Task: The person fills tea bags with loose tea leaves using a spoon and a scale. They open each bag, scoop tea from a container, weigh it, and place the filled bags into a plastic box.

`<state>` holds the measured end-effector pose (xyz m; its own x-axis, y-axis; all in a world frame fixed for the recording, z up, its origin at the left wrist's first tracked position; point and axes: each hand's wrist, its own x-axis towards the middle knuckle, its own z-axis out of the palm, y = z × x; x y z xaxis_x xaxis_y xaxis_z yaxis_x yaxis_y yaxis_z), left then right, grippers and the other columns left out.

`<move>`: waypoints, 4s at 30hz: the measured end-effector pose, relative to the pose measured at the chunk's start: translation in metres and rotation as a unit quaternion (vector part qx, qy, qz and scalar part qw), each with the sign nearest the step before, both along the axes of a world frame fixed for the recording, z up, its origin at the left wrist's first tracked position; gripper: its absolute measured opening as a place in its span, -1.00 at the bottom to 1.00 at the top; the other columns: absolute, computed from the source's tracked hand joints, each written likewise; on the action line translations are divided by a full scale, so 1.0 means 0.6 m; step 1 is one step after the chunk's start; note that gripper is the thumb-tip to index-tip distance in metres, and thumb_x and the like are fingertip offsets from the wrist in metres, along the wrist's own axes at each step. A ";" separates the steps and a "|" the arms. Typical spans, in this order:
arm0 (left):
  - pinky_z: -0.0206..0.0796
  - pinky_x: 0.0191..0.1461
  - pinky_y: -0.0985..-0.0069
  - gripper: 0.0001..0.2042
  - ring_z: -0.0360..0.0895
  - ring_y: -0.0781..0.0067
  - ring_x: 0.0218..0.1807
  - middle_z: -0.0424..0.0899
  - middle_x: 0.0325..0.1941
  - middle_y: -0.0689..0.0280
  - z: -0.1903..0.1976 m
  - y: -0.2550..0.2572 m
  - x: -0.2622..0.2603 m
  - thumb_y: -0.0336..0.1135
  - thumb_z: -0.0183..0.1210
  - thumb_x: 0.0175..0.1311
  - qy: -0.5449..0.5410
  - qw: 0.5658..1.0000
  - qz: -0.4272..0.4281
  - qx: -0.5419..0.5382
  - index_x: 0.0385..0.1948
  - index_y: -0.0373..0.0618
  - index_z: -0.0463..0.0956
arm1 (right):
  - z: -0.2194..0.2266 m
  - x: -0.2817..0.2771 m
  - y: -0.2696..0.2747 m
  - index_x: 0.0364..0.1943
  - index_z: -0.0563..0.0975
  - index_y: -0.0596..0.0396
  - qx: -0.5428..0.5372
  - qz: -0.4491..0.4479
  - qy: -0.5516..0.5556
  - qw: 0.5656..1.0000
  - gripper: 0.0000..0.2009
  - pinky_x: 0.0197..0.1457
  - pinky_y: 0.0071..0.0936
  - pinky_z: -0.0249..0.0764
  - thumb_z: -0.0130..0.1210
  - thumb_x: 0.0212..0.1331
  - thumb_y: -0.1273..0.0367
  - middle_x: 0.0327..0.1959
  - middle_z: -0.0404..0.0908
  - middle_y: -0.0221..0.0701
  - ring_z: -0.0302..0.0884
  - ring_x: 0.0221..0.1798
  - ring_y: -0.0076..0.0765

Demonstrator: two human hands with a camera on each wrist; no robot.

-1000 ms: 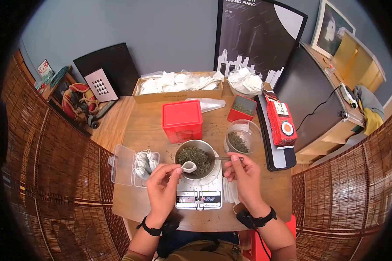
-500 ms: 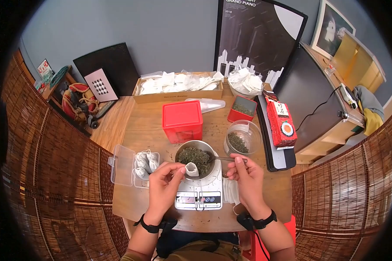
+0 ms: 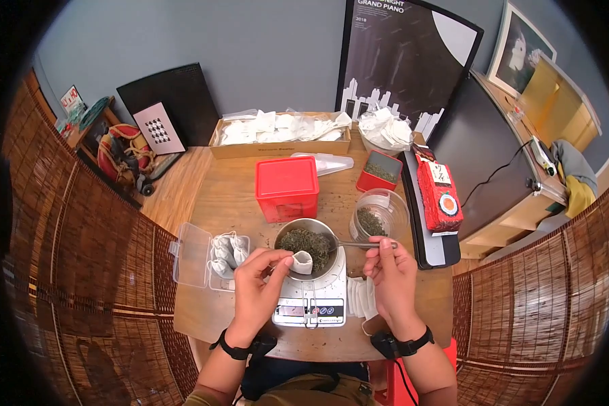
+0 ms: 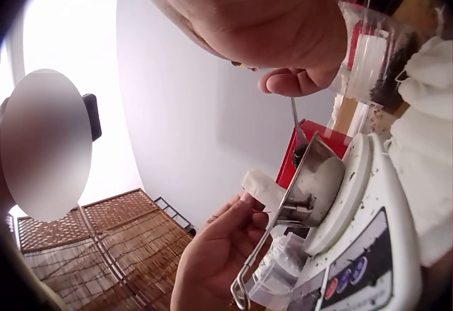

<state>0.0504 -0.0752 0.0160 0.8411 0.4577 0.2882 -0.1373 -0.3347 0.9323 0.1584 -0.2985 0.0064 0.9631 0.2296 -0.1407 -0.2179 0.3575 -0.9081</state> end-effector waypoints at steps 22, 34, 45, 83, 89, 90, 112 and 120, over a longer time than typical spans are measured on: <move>0.48 -0.22 0.59 -0.89 0.67 0.58 -0.30 0.73 -0.25 0.25 -0.011 -0.002 0.008 -0.50 0.34 0.47 0.009 0.999 -0.003 -0.035 -0.09 -0.32 0.76 | 0.088 0.011 0.017 0.05 0.63 0.16 -0.077 0.076 -0.082 0.991 -0.75 -0.27 -0.63 0.44 0.07 0.69 0.25 -0.28 0.62 -0.50 0.47 -0.39 -0.67; 0.49 -0.24 0.61 -0.89 0.66 0.60 -0.30 0.71 -0.23 0.26 -0.018 -0.002 0.009 -0.50 0.32 0.50 0.008 0.998 -0.005 -0.056 -0.09 -0.34 0.76 | 0.105 -0.028 0.016 0.05 0.64 0.24 -0.198 0.074 -0.315 0.925 -0.80 -0.24 -0.61 0.47 0.06 0.66 0.39 -0.24 0.62 -0.40 0.54 -0.34 -0.61; 0.46 -0.18 0.59 -0.90 0.66 0.54 -0.22 0.76 -0.21 0.25 -0.016 -0.003 0.002 -0.50 0.36 0.45 -0.008 0.999 0.027 -0.045 -0.11 -0.29 0.77 | 0.057 -0.008 0.027 0.06 0.71 0.26 -0.313 0.093 -0.359 0.874 -0.83 -0.18 -0.52 0.61 0.14 0.54 0.54 -0.19 0.70 -0.29 0.69 -0.30 -0.48; 0.37 -0.29 0.53 -0.89 0.55 0.50 -0.38 0.79 -0.27 0.21 -0.019 -0.011 0.009 -0.46 0.38 0.43 -0.018 0.999 0.028 -0.043 -0.13 -0.27 0.78 | 0.072 -0.011 0.007 0.06 0.63 0.18 -0.080 0.044 -0.121 0.988 -0.75 -0.22 -0.62 0.47 0.07 0.69 0.26 -0.27 0.64 -0.47 0.52 -0.36 -0.64; 0.37 -0.29 0.53 -0.88 0.53 0.51 -0.40 0.78 -0.28 0.21 -0.025 -0.010 0.010 -0.45 0.38 0.43 -0.018 0.998 0.029 -0.048 -0.12 -0.27 0.79 | 0.093 -0.040 0.009 0.08 0.64 0.25 -0.174 0.045 -0.266 0.947 -0.77 -0.19 -0.63 0.49 0.06 0.68 0.36 -0.22 0.64 -0.40 0.56 -0.32 -0.61; 0.37 -0.29 0.53 -0.88 0.53 0.51 -0.40 0.78 -0.28 0.21 -0.025 -0.009 0.010 -0.45 0.38 0.43 -0.017 0.998 0.030 -0.049 -0.12 -0.27 0.79 | 0.096 -0.043 0.010 0.08 0.64 0.26 -0.192 0.043 -0.297 0.934 -0.79 -0.20 -0.62 0.50 0.06 0.66 0.39 -0.22 0.65 -0.37 0.56 -0.32 -0.60; 0.41 -0.24 0.51 -0.89 0.62 0.44 -0.33 0.77 -0.26 0.18 -0.035 -0.011 0.006 -0.48 0.35 0.44 -0.034 0.998 0.020 -0.050 -0.12 -0.30 0.76 | -0.030 -0.001 0.024 0.12 0.67 0.24 -0.107 0.065 -0.042 0.991 -0.72 -0.21 -0.60 0.54 0.09 0.67 0.29 -0.22 0.74 -0.40 0.61 -0.32 -0.61; 0.42 -0.09 0.59 -0.88 0.59 0.57 -0.20 0.74 -0.22 0.27 -0.023 -0.011 -0.001 -0.48 0.36 0.46 0.001 0.998 0.010 -0.061 -0.09 -0.32 0.77 | -0.016 -0.001 0.013 0.09 0.61 0.16 0.020 0.025 0.058 0.998 -0.76 -0.23 -0.59 0.50 0.06 0.68 0.27 -0.28 0.70 -0.48 0.53 -0.39 -0.63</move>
<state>0.0499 -0.0820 0.0023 0.8322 0.5052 0.2286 -0.1307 -0.2219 0.9663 0.1580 -0.2905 -0.0032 0.9277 0.2851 -0.2409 -0.3401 0.3796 -0.8604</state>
